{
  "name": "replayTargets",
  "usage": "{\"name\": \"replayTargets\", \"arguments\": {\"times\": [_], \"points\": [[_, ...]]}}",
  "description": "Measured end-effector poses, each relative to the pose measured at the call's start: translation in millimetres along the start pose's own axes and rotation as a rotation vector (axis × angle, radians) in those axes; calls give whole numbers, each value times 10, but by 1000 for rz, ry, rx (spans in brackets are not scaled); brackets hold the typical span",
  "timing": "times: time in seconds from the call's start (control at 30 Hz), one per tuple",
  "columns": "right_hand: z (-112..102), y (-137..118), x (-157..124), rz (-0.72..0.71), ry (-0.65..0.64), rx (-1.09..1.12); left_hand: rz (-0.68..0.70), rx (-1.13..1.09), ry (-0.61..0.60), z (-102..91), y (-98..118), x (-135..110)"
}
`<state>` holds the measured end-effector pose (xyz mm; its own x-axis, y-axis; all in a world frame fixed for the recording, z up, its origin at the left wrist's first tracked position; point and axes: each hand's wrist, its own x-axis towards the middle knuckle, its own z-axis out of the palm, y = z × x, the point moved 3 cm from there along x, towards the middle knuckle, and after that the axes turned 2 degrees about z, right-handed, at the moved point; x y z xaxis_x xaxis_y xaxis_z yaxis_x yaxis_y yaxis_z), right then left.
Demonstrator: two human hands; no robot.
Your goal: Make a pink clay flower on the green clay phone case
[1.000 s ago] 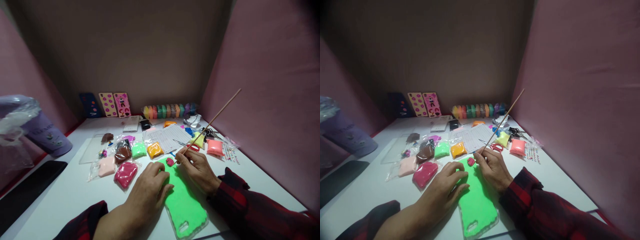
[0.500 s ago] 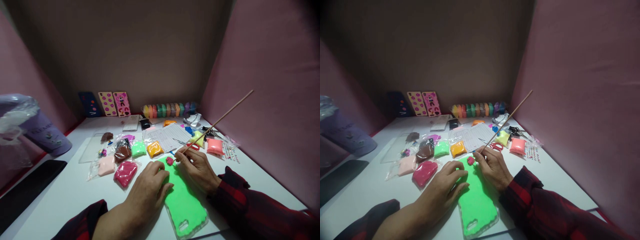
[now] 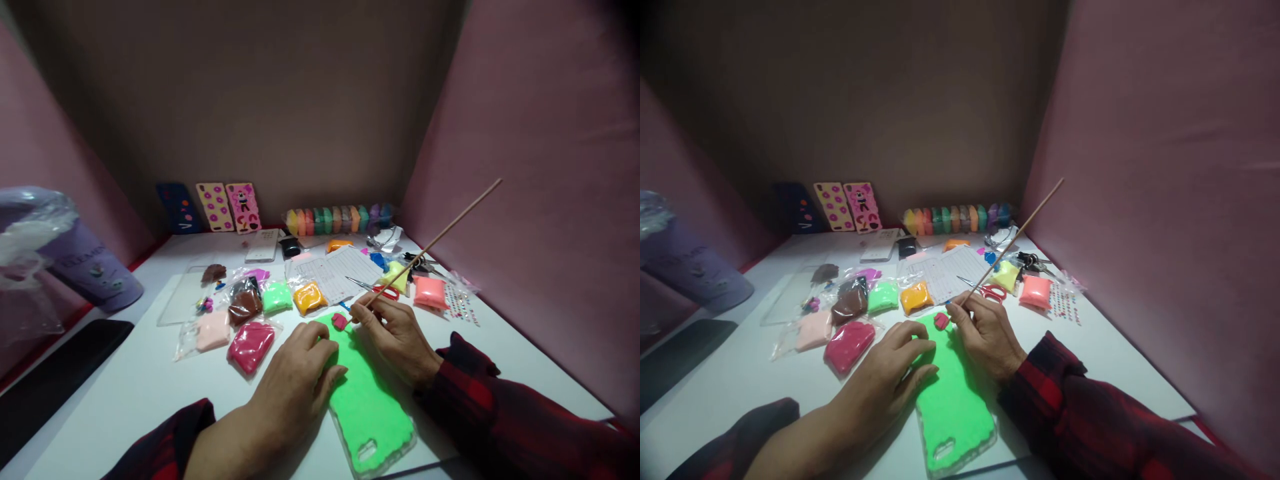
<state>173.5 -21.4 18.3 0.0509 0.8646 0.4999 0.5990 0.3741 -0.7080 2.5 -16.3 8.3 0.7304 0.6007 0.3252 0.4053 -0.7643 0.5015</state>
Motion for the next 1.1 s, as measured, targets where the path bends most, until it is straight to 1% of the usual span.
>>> {"name": "replayTargets", "arguments": {"times": [0.37, 0.57, 0.73, 0.93, 1.1], "points": [[1, -13, -1, -7, -23, -1, -6, -5, -15, -4, 8, -5], [3, -10, 1, -20, -31, -22, -1, -3, -1, -5, -1, 1], [-4, -21, -2, -24, -20, -34, -7, -6, -10, 3, -9, -6], [-8, -9, -17, -77, 3, -65, -23, -24, -21, 0, -9, -5], [-13, -15, -51, -145, -24, -21, -21, -17, -22, -9, -13, 8]]}}
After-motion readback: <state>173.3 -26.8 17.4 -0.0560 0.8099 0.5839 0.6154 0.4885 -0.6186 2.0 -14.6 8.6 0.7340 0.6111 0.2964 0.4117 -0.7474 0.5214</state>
